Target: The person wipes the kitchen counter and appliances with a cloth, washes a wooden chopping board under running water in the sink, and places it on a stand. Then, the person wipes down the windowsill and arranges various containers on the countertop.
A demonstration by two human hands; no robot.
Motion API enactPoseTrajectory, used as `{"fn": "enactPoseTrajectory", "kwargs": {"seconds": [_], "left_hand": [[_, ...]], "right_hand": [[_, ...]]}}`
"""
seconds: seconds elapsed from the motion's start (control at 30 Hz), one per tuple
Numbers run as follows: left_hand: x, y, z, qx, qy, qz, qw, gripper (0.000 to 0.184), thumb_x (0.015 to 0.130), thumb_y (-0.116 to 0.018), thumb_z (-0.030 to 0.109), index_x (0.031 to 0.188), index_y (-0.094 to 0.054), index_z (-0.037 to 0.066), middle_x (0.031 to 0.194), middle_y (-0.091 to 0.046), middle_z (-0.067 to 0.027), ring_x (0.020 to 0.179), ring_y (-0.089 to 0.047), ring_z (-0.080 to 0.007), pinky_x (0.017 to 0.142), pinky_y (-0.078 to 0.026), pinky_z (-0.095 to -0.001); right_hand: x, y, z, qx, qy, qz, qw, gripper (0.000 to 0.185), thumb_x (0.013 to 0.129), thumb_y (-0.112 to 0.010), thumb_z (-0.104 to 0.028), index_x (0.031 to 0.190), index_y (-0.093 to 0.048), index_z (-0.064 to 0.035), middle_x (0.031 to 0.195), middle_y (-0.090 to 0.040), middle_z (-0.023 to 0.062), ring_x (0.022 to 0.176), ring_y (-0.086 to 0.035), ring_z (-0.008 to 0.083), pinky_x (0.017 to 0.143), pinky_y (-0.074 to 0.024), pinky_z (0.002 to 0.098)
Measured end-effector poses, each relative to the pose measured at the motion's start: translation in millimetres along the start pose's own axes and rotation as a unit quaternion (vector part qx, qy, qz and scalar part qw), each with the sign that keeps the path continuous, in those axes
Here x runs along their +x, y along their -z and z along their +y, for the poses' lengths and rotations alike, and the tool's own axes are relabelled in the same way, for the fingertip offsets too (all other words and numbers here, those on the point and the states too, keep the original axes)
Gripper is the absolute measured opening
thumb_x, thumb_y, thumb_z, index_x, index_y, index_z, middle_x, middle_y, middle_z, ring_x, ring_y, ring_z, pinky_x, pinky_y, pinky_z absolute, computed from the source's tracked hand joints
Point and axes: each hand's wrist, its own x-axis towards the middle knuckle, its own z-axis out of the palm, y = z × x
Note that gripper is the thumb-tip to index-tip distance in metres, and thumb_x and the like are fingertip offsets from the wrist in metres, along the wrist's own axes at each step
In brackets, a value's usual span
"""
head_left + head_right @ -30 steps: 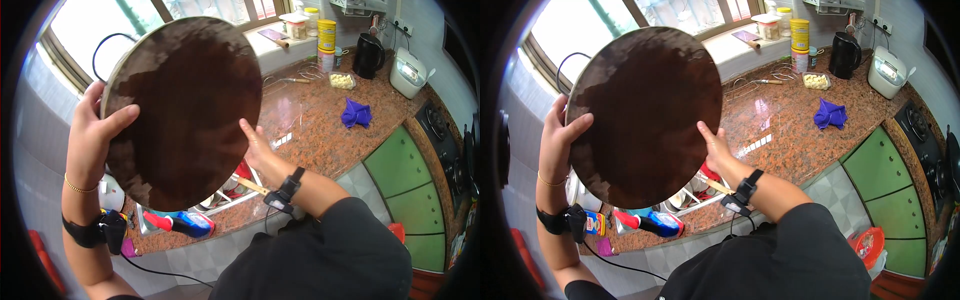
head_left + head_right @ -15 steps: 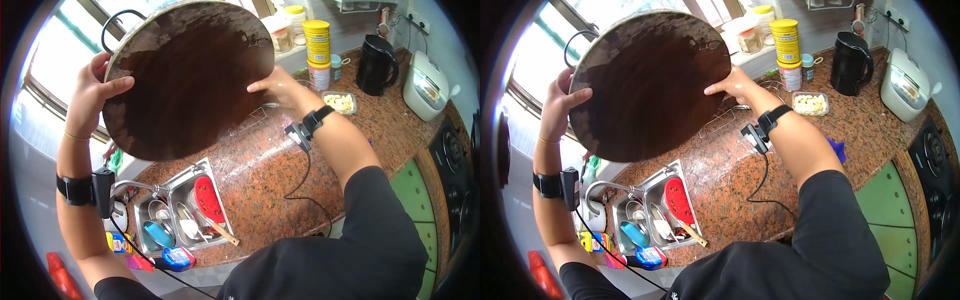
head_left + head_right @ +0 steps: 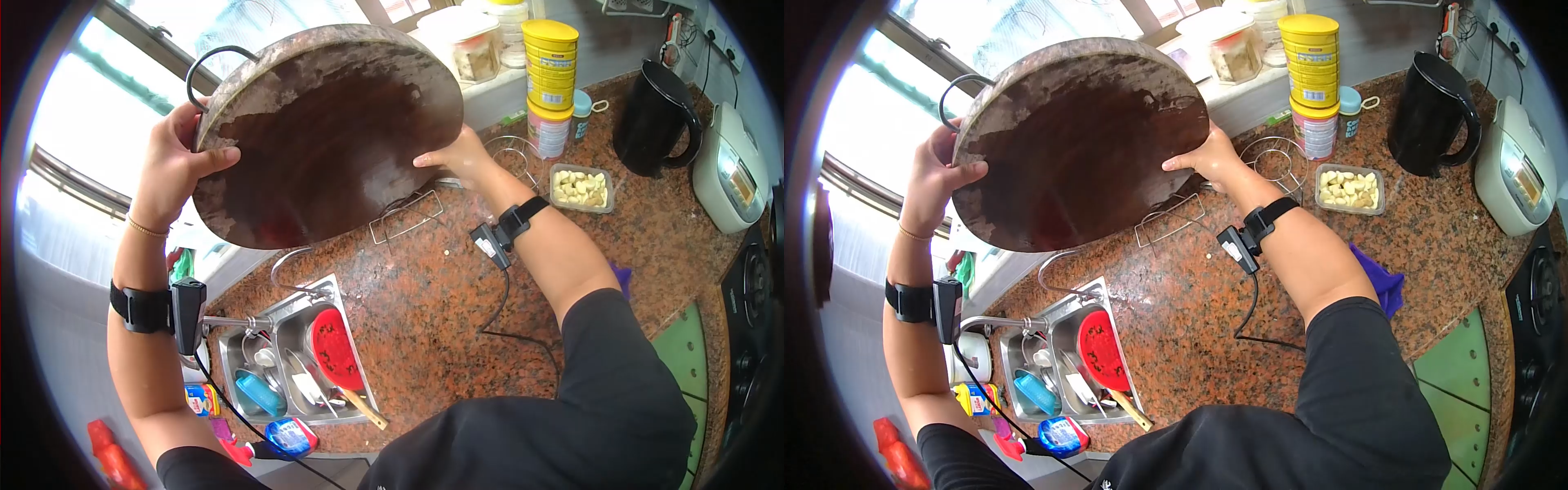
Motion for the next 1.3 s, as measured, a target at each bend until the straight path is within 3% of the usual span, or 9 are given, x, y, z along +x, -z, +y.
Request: {"fn": "enactPoseTrajectory", "kwargs": {"seconds": [0.33,0.53,0.73,0.97,1.03,1.07,1.13,1.2,1.3], "left_hand": [[17,-51,-51,-0.044,0.001,-0.070,0.997,0.049,0.062,-0.066,-0.007,0.108,-0.054,-0.002,0.094,-0.061,-0.0041,0.086,-0.056,-0.0114,0.080,-0.045,-0.0252],[29,-72,-67,-0.019,-0.036,-0.064,0.997,0.048,0.063,-0.071,0.002,0.108,-0.054,-0.004,0.091,-0.061,-0.0053,0.083,-0.053,-0.0106,0.079,-0.042,-0.0240],[16,-80,-83,0.059,0.024,0.014,0.998,0.073,0.072,-0.074,0.019,0.131,-0.037,0.001,0.121,-0.052,-0.0161,0.111,-0.049,-0.0221,0.095,-0.039,-0.0318],[0,-86,-119,0.108,0.028,0.085,0.990,0.072,0.075,-0.071,0.030,0.132,-0.036,0.006,0.124,-0.049,-0.0199,0.111,-0.050,-0.0287,0.095,-0.040,-0.0364],[-11,-80,-100,0.063,0.123,0.062,0.988,0.074,0.075,-0.070,0.032,0.134,-0.034,0.004,0.127,-0.045,-0.0231,0.117,-0.044,-0.0337,0.099,-0.036,-0.0383],[-15,-77,-106,0.062,0.122,0.069,0.988,0.074,0.075,-0.070,0.032,0.134,-0.034,0.004,0.127,-0.045,-0.0231,0.117,-0.044,-0.0337,0.099,-0.036,-0.0383],[-17,-82,-128,0.103,0.062,0.092,0.988,0.077,0.075,-0.070,0.033,0.135,-0.031,0.003,0.128,-0.043,-0.0250,0.118,-0.043,-0.0354,0.099,-0.036,-0.0383],[-21,-92,-136,0.084,0.049,0.100,0.990,0.078,0.076,-0.069,0.037,0.135,-0.031,0.003,0.129,-0.042,-0.0256,0.119,-0.043,-0.0362,0.100,-0.035,-0.0378],[-16,-105,-148,0.000,0.136,0.120,0.983,0.077,0.080,-0.065,0.042,0.136,-0.030,0.003,0.131,-0.040,-0.0255,0.115,-0.047,-0.0358,0.099,-0.036,-0.0397]], "right_hand": [[-21,23,66,-0.034,-0.020,0.045,0.998,0.062,0.055,-0.075,0.013,0.110,-0.052,-0.0015,0.106,-0.060,0.0070,0.096,-0.057,0.0174,0.082,-0.0482,0.0318],[-26,39,79,-0.022,-0.091,0.059,0.994,0.061,0.061,-0.074,0.007,0.115,-0.048,-0.0004,0.110,-0.058,0.0090,0.102,-0.055,0.0207,0.088,-0.0439,0.0328],[-24,26,69,-0.089,-0.170,0.101,0.976,0.070,0.065,-0.074,-0.001,0.124,-0.036,-0.0038,0.120,-0.052,0.0119,0.111,-0.048,0.0236,0.093,-0.0372,0.0408],[-34,6,54,-0.151,-0.221,0.185,0.946,0.076,0.071,-0.072,-0.010,0.130,-0.026,-0.0080,0.123,-0.047,0.0132,0.109,-0.049,0.0237,0.085,-0.0422,0.0425],[-27,14,61,-0.138,0.008,0.123,0.983,0.080,0.070,-0.075,-0.016,0.132,-0.026,-0.0044,0.122,-0.048,0.0160,0.108,-0.050,0.0260,0.087,-0.0431,0.0404],[-26,7,48,-0.141,0.013,0.118,0.983,0.080,0.070,-0.075,-0.016,0.132,-0.026,-0.0044,0.122,-0.048,0.0160,0.108,-0.050,0.0260,0.087,-0.0431,0.0404],[-24,-5,7,-0.365,0.203,0.199,0.886,0.085,0.069,-0.077,-0.023,0.133,-0.026,-0.0014,0.121,-0.048,0.0197,0.108,-0.050,0.0276,0.092,-0.0411,0.0366],[1,0,-16,-0.420,0.320,0.137,0.838,0.079,0.071,-0.076,-0.033,0.130,-0.035,-0.0016,0.118,-0.052,0.0185,0.106,-0.052,0.0253,0.092,-0.0403,0.0348],[19,4,-34,-0.371,0.230,0.062,0.897,0.059,0.073,-0.070,-0.047,0.108,-0.057,-0.0013,0.100,-0.062,0.0123,0.095,-0.056,0.0191,0.085,-0.0421,0.0323]]}}
